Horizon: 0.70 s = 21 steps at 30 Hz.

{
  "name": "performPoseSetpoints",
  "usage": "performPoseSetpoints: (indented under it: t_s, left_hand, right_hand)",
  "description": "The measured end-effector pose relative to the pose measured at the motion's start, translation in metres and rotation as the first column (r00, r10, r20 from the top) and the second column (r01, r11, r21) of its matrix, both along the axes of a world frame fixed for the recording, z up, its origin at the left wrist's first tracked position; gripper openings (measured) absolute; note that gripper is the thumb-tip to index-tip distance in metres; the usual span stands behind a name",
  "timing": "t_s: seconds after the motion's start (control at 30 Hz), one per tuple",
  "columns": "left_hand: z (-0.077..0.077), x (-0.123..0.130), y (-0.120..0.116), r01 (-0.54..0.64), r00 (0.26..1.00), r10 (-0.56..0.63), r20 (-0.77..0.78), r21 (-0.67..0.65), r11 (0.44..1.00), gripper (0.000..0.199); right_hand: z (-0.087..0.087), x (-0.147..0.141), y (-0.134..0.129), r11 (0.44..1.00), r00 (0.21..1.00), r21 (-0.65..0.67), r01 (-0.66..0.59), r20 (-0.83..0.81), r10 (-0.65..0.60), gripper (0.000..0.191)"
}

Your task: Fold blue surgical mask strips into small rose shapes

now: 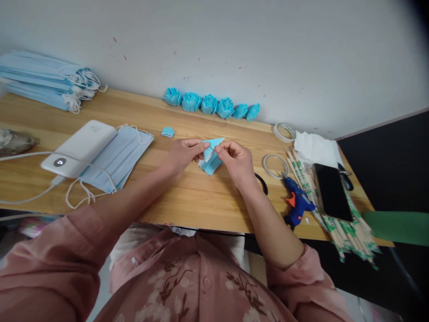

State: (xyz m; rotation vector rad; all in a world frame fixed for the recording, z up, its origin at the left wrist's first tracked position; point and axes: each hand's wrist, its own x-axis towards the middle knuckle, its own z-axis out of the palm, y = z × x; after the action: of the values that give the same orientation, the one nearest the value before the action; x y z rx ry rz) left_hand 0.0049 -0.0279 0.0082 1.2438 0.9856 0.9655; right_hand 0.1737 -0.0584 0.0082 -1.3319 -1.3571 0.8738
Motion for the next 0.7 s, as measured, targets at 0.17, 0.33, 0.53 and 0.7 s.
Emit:
performPoseSetpoints:
  t_s: [0.17, 0.33, 0.53, 0.7]
  left_hand:
    - [-0.0013, 0.0004, 0.0010, 0.013, 1.000, -0.013, 0.007, 0.007, 1.000, 0.036]
    - [-0.0061, 0.0004, 0.0027, -0.010, 0.997, 0.010, 0.074, -0.006, 1.000, 0.034]
    - [-0.0066, 0.0006, 0.0012, -0.006, 0.994, 0.007, 0.107, -0.018, 1.000, 0.032]
    - [-0.0055, 0.0025, -0.0004, 0.020, 0.998, -0.020, 0.055, -0.014, 1.000, 0.034]
  right_hand:
    - [-0.0009, 0.0005, 0.0003, 1.000, 1.000, 0.013, -0.013, 0.005, 0.013, 0.018]
    - [-0.0036, 0.0019, 0.0021, 1.000, 0.999, 0.021, 0.017, -0.030, -0.016, 0.021]
    - [-0.0052, 0.0030, 0.0053, 0.999, 0.978, 0.030, 0.021, -0.209, -0.014, 0.053]
    - [-0.0034, 0.0001, 0.0027, 0.997, 0.975, -0.054, -0.058, -0.218, 0.044, 0.035]
